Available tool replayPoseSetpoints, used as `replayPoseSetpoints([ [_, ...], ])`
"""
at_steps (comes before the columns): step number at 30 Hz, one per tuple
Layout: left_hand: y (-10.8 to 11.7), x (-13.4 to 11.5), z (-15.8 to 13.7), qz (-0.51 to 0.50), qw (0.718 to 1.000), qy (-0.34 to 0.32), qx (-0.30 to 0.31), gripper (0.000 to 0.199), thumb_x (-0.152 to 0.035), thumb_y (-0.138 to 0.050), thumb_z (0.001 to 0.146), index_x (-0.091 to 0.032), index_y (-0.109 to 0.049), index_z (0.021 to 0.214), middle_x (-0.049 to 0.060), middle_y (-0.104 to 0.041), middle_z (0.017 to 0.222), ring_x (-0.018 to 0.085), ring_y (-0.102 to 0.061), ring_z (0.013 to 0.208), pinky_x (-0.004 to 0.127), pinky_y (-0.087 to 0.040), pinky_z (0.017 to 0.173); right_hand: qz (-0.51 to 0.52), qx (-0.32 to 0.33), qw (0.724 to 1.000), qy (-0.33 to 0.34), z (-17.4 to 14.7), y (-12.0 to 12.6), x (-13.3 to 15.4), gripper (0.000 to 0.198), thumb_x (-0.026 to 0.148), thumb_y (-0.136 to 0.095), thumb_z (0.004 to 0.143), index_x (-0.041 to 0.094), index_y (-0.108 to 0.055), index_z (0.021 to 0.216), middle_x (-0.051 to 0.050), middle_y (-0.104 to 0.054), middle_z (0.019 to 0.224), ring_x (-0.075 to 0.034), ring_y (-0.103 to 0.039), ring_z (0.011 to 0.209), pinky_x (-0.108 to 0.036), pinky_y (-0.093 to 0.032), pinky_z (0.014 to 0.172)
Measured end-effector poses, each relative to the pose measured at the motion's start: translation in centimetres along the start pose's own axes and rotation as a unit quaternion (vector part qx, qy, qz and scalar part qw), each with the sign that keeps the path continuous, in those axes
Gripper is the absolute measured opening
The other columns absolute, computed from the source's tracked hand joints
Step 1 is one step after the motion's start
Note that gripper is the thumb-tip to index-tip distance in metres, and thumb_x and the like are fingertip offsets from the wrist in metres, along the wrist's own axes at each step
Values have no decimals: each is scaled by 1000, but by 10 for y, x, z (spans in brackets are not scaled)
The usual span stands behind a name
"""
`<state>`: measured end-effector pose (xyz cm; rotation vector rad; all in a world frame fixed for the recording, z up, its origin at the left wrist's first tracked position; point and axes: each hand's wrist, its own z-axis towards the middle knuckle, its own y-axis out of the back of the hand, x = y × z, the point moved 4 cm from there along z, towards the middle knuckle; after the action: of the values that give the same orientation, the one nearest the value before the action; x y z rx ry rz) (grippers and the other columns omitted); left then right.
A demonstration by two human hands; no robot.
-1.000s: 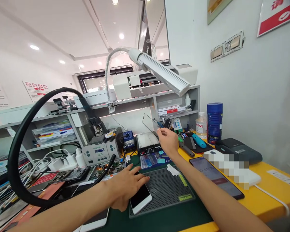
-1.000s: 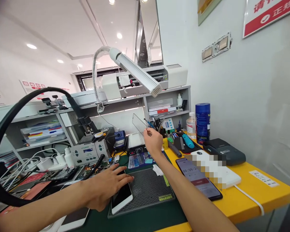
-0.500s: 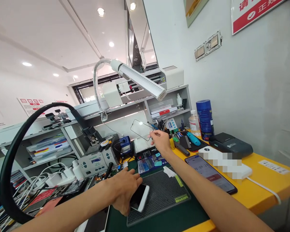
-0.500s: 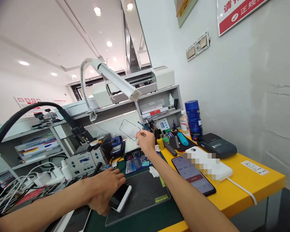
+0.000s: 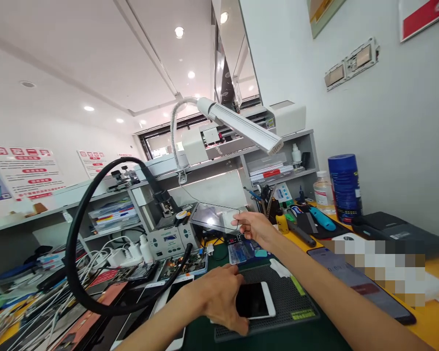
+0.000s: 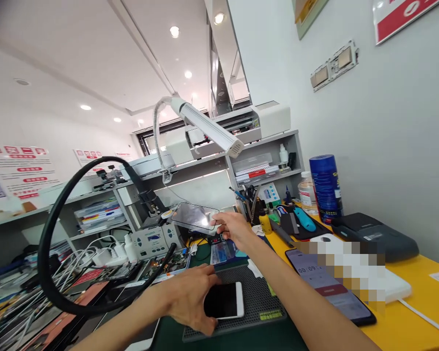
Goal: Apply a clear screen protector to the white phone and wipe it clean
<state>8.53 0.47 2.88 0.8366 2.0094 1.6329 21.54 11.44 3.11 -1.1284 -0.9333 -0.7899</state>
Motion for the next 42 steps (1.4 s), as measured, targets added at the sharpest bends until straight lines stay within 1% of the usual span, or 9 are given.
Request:
replayPoseSetpoints([
  [3, -2, 1, -16, -84, 993, -5, -80, 72, -59, -69, 60, -16, -63, 118, 14, -62, 106, 35, -58, 100, 45, -49, 86, 1, 22, 999, -29, -2, -7, -7, 19, 28, -71, 74, 13, -64, 84, -8, -72, 88, -7, -54, 51, -14, -34, 35],
  [5, -5, 7, -28, -244, 957, 61, -147, 71, -62, -70, 64, -16, -63, 117, 14, -62, 107, 33, -59, 98, 43, -51, 81, 1, 43, 998, -50, -5, -15, -14, 19, 27, -72, 74, 13, -64, 83, -8, -72, 89, -7, -54, 51, -14, -33, 36],
  [6, -9, 12, -33, -370, 906, 113, -169, 65, -62, -66, 70, -16, -62, 116, 14, -63, 105, 29, -62, 90, 37, -54, 71, 1, 56, 997, -61, -8, -21, -17, 19, 27, -72, 74, 13, -65, 83, -8, -72, 89, -7, -54, 51, -14, -33, 36],
  [8, -22, 21, -41, -607, 744, 184, -210, 57, -61, -59, 78, -14, -63, 109, 15, -62, 108, 22, -64, 78, 29, -51, 50, -7, 90, 992, -82, -15, -33, -25, 19, 28, -71, 74, 12, -66, 83, -8, -72, 90, -6, -54, 51, -14, -33, 36],
  [10, -31, 29, -45, -736, 586, 189, -282, 46, -53, -62, 81, -14, -62, 104, 13, -61, 109, 17, -63, 72, 24, -50, 46, -27, 123, 987, -101, -23, -46, -34, 20, 31, -70, 75, 12, -67, 84, -8, -71, 90, -6, -54, 52, -14, -32, 36],
  [11, -35, 34, -47, -764, 531, 184, -317, 39, -47, -66, 80, -14, -63, 101, 11, -61, 105, 15, -62, 70, 23, -50, 47, -42, 135, 984, -109, -27, -51, -38, 21, 32, -70, 76, 12, -67, 83, -8, -71, 90, -6, -55, 52, -14, -32, 36],
  [15, -55, 52, -51, -799, 414, 225, -373, 15, -25, -65, 83, -14, -64, 92, 4, -62, 87, 10, -61, 59, 18, -47, 43, -123, 149, 974, -121, -36, -61, -52, 25, 36, -69, 78, 12, -66, 84, -10, -71, 91, -8, -58, 52, -15, -32, 35],
  [27, -77, 135, -90, -797, 346, 322, -375, 21, -6, -56, 82, -9, -55, 102, 15, -72, 91, 22, -74, 74, 24, -60, 53, -195, 115, 970, -94, -25, -45, -50, 24, 35, -66, 80, 12, -67, 88, -12, -72, 90, -11, -63, 54, -16, -39, 33],
  [42, -85, 131, -101, -831, 298, 322, -343, 33, -20, -55, 90, -4, -50, 119, 16, -74, 89, 21, -72, 61, 27, -61, 51, -212, 113, 967, -80, -27, -45, -41, 23, 34, -65, 79, 13, -68, 86, -11, -73, 88, -12, -63, 55, -16, -39, 34],
])
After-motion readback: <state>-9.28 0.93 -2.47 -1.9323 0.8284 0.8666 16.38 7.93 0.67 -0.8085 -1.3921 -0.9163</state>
